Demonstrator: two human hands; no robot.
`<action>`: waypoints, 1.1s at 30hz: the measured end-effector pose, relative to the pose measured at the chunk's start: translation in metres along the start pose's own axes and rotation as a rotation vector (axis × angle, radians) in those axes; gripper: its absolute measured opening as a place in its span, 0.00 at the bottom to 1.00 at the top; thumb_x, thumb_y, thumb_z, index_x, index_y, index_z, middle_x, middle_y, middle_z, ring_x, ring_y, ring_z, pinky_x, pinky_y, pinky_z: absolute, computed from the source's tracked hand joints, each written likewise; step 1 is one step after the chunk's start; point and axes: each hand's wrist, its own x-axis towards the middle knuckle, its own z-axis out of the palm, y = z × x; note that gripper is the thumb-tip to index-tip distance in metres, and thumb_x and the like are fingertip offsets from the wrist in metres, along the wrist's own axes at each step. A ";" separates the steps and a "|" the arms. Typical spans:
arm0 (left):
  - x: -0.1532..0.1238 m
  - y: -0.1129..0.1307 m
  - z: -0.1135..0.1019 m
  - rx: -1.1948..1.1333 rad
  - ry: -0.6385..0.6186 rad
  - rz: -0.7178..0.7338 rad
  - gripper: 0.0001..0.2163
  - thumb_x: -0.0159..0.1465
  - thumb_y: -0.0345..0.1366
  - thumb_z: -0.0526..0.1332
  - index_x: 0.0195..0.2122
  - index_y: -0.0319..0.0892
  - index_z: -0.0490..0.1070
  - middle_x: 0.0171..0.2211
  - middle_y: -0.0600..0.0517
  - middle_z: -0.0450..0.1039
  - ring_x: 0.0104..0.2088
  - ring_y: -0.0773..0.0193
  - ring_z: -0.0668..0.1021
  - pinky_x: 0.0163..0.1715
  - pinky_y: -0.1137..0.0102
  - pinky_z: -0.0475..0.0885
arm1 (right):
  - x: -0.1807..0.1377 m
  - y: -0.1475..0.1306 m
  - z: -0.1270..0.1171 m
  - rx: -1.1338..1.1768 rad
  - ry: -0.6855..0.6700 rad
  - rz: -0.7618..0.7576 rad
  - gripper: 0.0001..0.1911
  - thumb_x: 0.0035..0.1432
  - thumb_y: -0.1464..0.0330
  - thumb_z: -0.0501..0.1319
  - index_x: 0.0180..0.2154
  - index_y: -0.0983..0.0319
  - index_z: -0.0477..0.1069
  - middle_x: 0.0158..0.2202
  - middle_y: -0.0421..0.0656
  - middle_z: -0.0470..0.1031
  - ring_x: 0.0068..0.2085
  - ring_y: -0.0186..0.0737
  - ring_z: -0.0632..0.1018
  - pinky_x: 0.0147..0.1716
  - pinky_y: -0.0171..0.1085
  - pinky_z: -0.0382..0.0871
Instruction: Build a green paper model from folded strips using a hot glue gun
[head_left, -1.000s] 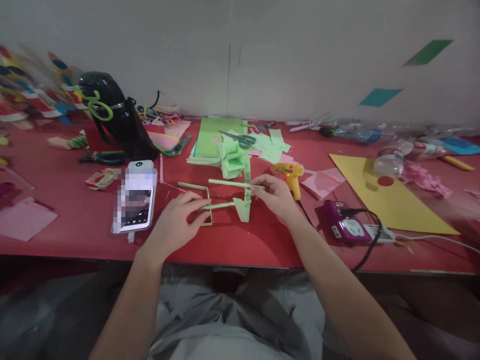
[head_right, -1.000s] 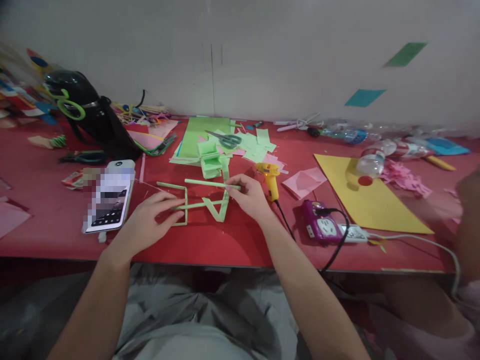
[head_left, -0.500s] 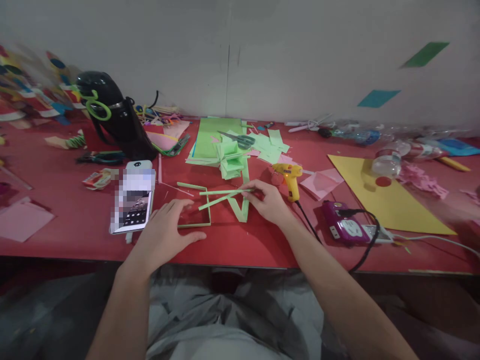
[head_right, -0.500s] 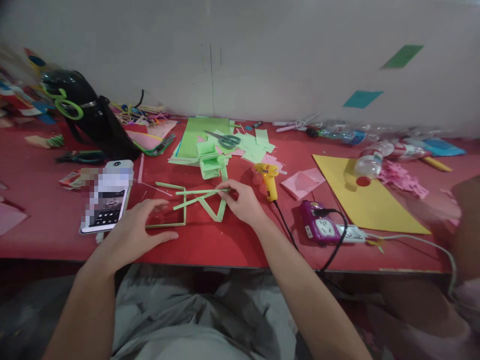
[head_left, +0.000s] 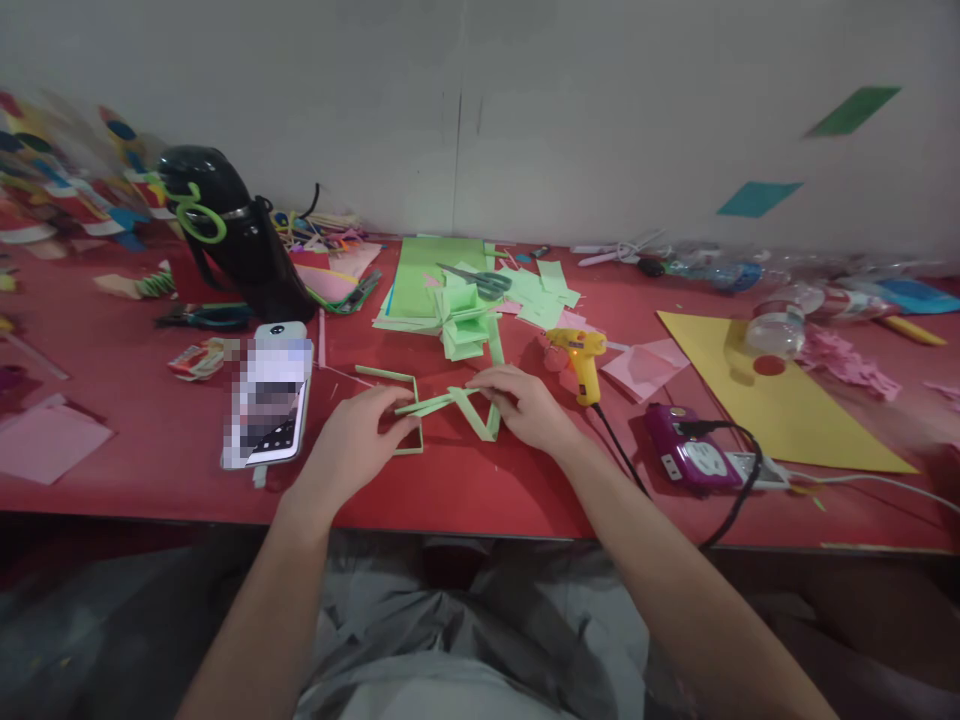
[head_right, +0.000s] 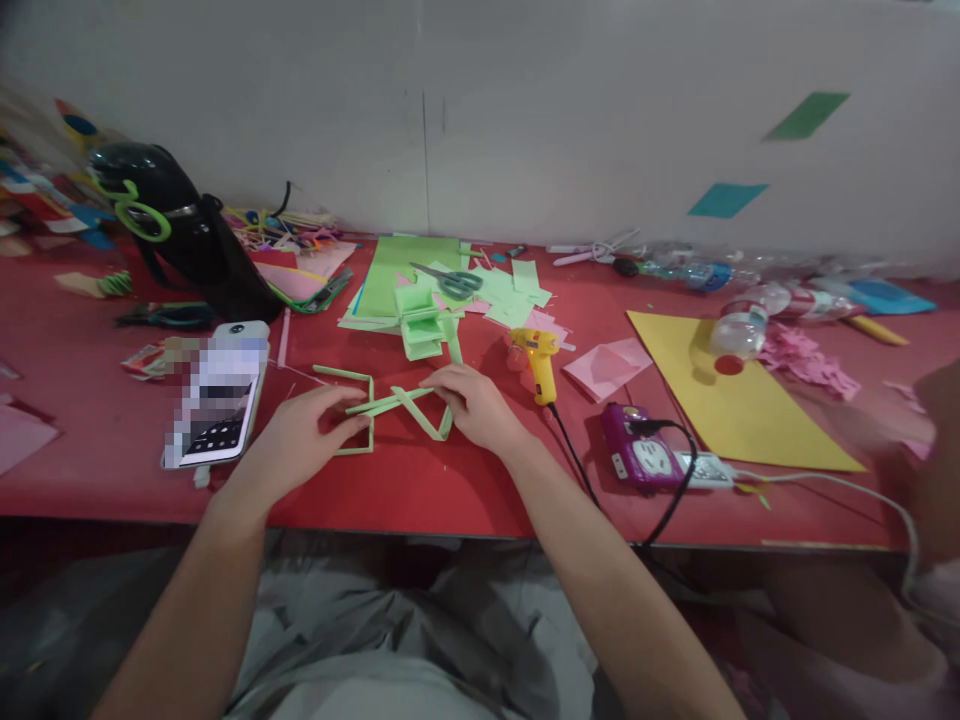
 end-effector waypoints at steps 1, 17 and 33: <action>0.002 0.002 0.000 -0.003 -0.004 0.014 0.10 0.65 0.41 0.61 0.45 0.46 0.75 0.46 0.48 0.79 0.47 0.53 0.79 0.48 0.60 0.73 | 0.000 0.000 0.000 -0.004 0.006 0.005 0.15 0.66 0.71 0.53 0.44 0.57 0.78 0.45 0.47 0.79 0.48 0.44 0.78 0.51 0.47 0.73; 0.017 -0.016 0.001 -0.458 0.172 -0.122 0.18 0.60 0.45 0.66 0.47 0.40 0.79 0.43 0.45 0.81 0.37 0.58 0.83 0.42 0.63 0.80 | 0.002 -0.003 -0.008 0.330 0.221 0.301 0.16 0.56 0.62 0.68 0.46 0.58 0.79 0.40 0.44 0.80 0.41 0.42 0.80 0.47 0.44 0.76; 0.017 -0.013 -0.001 -0.412 0.236 -0.045 0.15 0.64 0.43 0.63 0.49 0.43 0.79 0.44 0.47 0.80 0.41 0.59 0.81 0.43 0.67 0.76 | 0.003 -0.005 -0.011 0.583 0.247 0.360 0.18 0.47 0.61 0.75 0.40 0.59 0.79 0.37 0.42 0.80 0.38 0.39 0.80 0.43 0.42 0.76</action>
